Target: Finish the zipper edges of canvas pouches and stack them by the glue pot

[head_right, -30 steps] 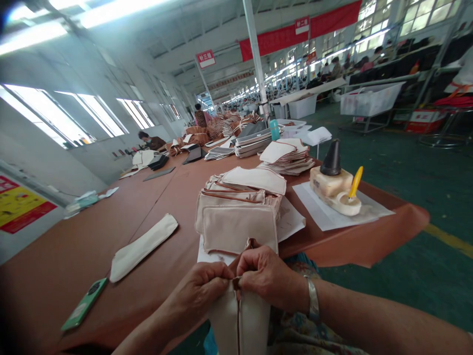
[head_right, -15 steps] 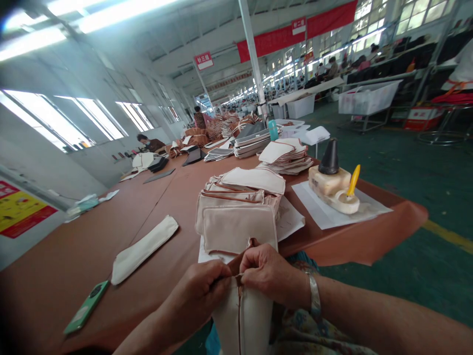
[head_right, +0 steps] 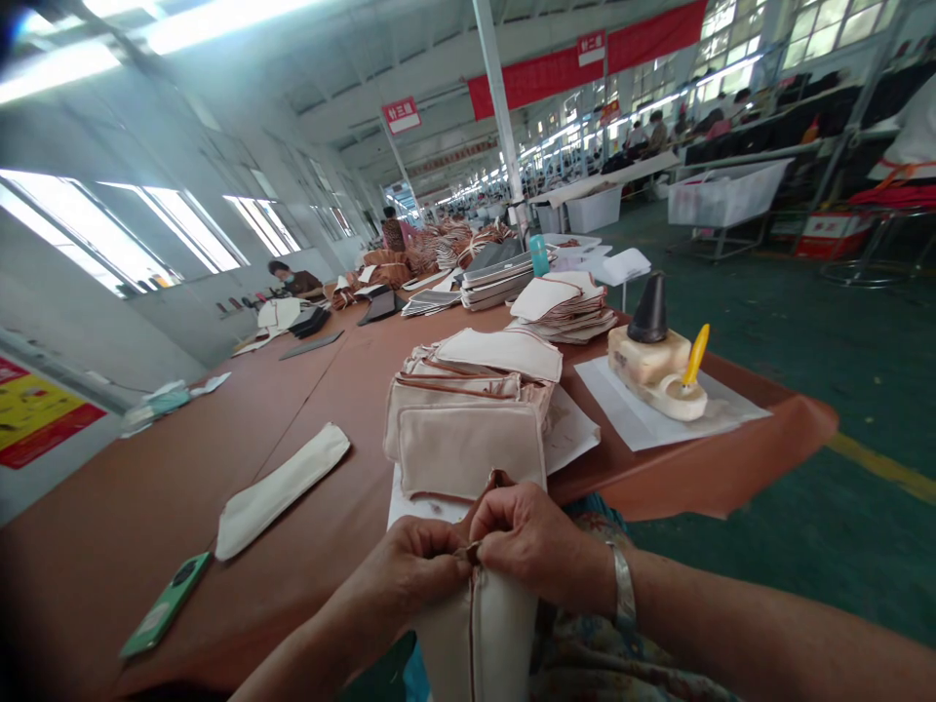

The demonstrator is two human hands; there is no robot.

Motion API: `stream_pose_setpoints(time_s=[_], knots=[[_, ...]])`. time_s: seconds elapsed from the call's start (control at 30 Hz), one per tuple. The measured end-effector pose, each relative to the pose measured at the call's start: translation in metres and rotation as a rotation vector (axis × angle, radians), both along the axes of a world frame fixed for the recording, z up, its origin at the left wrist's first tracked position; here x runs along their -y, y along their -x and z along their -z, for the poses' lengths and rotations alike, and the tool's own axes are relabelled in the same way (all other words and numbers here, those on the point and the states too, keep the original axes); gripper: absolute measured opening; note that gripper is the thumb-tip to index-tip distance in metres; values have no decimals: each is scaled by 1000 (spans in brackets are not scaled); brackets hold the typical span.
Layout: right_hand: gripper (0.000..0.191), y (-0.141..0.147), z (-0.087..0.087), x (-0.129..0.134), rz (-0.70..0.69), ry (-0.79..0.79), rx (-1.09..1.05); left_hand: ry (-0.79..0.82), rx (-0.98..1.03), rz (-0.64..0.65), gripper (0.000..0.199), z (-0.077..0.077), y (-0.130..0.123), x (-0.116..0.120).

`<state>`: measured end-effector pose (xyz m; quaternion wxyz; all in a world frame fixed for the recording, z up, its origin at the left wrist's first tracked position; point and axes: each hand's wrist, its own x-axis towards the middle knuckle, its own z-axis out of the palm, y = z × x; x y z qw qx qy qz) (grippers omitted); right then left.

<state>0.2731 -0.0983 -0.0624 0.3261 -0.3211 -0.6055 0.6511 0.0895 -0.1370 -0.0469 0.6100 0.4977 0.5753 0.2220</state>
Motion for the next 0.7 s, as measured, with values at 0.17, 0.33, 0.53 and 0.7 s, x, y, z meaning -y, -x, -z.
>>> stream_pose_setpoints(time_s=[0.17,0.33,0.53,0.7], knots=[[13,-3,3,6,22,-128,-28,1,-8,-55,24,-4,-11,6],[24,-11,9,7,-38,-722,-162,22,23,-103,13,-5,-18,14],[14,-19,7,4,-49,-1110,-86,35,245,-138,19,-10,-17,21],[14,-25,9,13,-43,-1251,-2,31,247,-80,35,-9,-12,21]])
